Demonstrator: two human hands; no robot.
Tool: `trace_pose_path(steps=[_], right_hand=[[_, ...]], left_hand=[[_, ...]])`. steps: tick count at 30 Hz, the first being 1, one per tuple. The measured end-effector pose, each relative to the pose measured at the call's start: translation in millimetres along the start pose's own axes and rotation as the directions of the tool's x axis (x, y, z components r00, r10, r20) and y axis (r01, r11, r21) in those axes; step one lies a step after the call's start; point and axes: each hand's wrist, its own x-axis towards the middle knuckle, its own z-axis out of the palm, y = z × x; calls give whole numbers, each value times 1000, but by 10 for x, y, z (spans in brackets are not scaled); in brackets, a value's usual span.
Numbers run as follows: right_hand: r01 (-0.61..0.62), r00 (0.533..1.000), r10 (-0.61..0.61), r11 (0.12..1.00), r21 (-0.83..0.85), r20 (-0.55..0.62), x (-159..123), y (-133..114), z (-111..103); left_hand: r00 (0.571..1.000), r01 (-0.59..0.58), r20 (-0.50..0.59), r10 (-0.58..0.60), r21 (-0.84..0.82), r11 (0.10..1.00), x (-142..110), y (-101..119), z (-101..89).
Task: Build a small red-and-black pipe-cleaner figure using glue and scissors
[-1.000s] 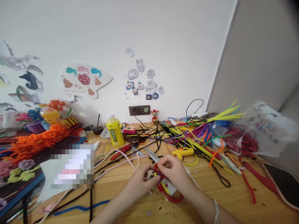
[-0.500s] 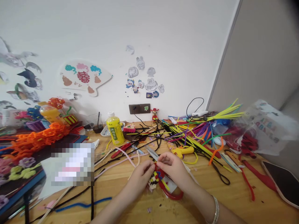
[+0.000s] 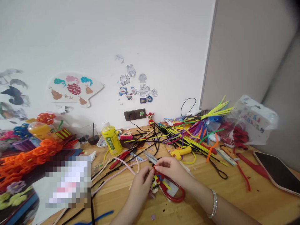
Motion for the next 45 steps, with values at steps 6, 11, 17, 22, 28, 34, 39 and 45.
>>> trace_pose_path(steps=[6,11,17,22,28,34,39,45], right_hand=[[-20,1000,19,1000,-20,-23,-5,-25,10],[-10,999,12,999,42,-51,23,25,0],[9,999,3,972,236,-47,74,37,-52],[2,999,16,923,384,-44,74,60,-70],[-50,998,63,856,514,-8,43,68,-51],[-39,997,71,844,535,-41,50,51,-52],[-19,997,52,874,486,-55,33,49,-6],[68,979,-45,992,108,-200,16,44,35]], left_hand=[[998,37,46,-37,-10,999,3,-56,32],[987,128,118,-105,-207,970,15,-115,23],[939,292,322,-121,-563,773,18,-47,5],[889,374,450,-89,-599,708,36,-67,49],[847,385,484,-218,-279,879,5,-141,91],[991,64,-133,-10,406,912,54,91,-328],[993,-12,-112,24,112,994,25,153,-300],[993,43,114,-6,-320,947,-86,-6,184]])
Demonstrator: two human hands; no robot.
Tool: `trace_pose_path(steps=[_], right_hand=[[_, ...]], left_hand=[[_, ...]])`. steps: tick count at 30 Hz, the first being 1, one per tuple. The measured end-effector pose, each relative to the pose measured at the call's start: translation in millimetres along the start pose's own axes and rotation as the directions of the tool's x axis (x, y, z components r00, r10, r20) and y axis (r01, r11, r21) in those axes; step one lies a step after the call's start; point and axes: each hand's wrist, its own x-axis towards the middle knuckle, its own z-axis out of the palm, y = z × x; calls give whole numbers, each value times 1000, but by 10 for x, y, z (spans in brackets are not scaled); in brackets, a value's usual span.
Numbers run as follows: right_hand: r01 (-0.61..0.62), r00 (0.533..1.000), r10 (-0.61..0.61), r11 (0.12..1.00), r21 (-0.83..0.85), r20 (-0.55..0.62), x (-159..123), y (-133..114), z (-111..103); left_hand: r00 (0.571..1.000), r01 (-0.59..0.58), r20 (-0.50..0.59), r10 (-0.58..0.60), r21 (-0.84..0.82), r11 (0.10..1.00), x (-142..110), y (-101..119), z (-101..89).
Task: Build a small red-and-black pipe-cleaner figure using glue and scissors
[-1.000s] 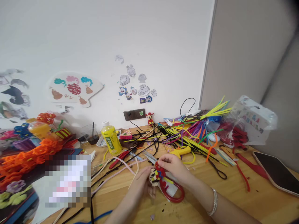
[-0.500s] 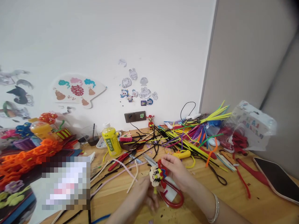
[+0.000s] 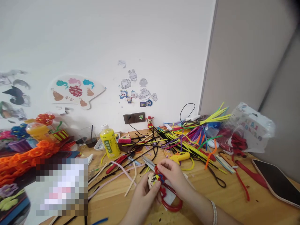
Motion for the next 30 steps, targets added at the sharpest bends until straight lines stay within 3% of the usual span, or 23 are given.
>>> trace_pose_path(steps=[4,7,11,16,20,25,30], right_hand=[[168,978,-203,907,-386,-51,-9,42,-19],[223,956,-288,836,-501,-55,-8,35,-45],[200,968,-246,887,-417,-59,37,-7,-87],[90,988,-52,958,-271,143,96,14,-100],[32,987,7,971,-235,162,96,13,-107],[-66,959,97,990,-121,267,84,8,-139],[-95,928,133,988,-124,348,85,17,-172]], left_hand=[[1000,-27,-15,26,-67,997,39,-102,4],[1000,8,-29,-9,-63,998,66,-92,-57],[999,-6,-53,5,-31,999,48,19,-109],[999,-44,-25,44,-10,999,43,171,-182],[996,-78,44,75,85,993,67,235,-238],[992,-87,104,72,140,986,67,213,-254],[972,-195,177,157,224,955,62,166,-266]])
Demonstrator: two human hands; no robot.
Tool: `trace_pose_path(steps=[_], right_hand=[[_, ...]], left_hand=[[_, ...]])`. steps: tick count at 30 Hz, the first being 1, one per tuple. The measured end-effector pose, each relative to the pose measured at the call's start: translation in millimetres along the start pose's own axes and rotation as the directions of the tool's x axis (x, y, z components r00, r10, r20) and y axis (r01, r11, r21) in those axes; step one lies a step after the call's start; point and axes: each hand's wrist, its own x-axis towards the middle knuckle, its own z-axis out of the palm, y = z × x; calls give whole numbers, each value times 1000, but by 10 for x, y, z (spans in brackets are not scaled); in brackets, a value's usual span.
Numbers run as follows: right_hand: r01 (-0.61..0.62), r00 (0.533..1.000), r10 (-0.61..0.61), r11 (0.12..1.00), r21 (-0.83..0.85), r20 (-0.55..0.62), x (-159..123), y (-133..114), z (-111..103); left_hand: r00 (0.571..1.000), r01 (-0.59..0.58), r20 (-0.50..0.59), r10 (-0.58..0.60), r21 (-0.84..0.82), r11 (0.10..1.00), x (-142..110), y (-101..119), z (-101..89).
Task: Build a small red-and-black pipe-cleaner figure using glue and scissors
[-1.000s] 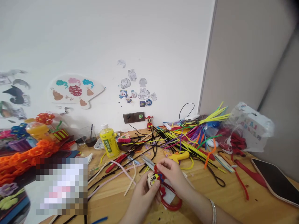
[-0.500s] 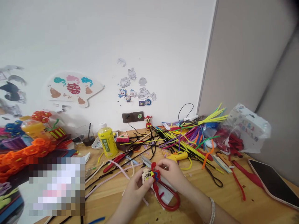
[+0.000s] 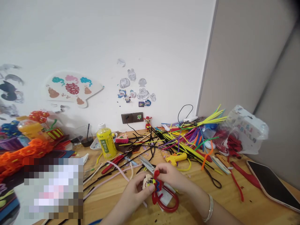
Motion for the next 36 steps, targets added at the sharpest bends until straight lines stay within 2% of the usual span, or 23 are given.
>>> trace_pose_path(steps=[5,13,15,17,20,22,24,27,32,34,36], right_hand=[[21,997,-17,998,-58,73,-8,20,-58],[122,990,-79,894,-431,116,15,94,-56],[129,992,-100,816,-563,83,25,56,-169],[102,990,-139,691,-716,6,34,19,-380],[-23,974,-182,510,-860,-134,56,27,-744],[-75,971,-178,400,-913,-157,83,84,-898],[-86,973,-176,311,-946,-147,119,150,-941],[-51,978,-184,226,-973,-95,160,190,-877],[50,967,-256,197,-979,-2,124,57,-795],[96,942,-335,265,-959,2,94,0,-790],[159,899,-436,415,-896,-42,65,-40,-769]], left_hand=[[997,-7,71,7,-7,1000,-26,40,31],[997,63,33,-64,15,998,-41,79,42],[997,68,27,-68,-4,998,-34,79,36],[997,71,11,-71,-34,997,-27,79,29],[995,89,-43,-94,-90,992,-16,81,17],[989,111,-81,-121,-118,987,-10,85,7],[983,132,-108,-147,-140,981,-6,93,-1],[974,178,-109,-199,-176,968,-1,106,-10],[960,180,-168,-222,-231,956,22,108,-40],[951,169,-215,-221,-234,957,36,103,-57],[942,161,-253,-218,-226,961,47,105,-71]])
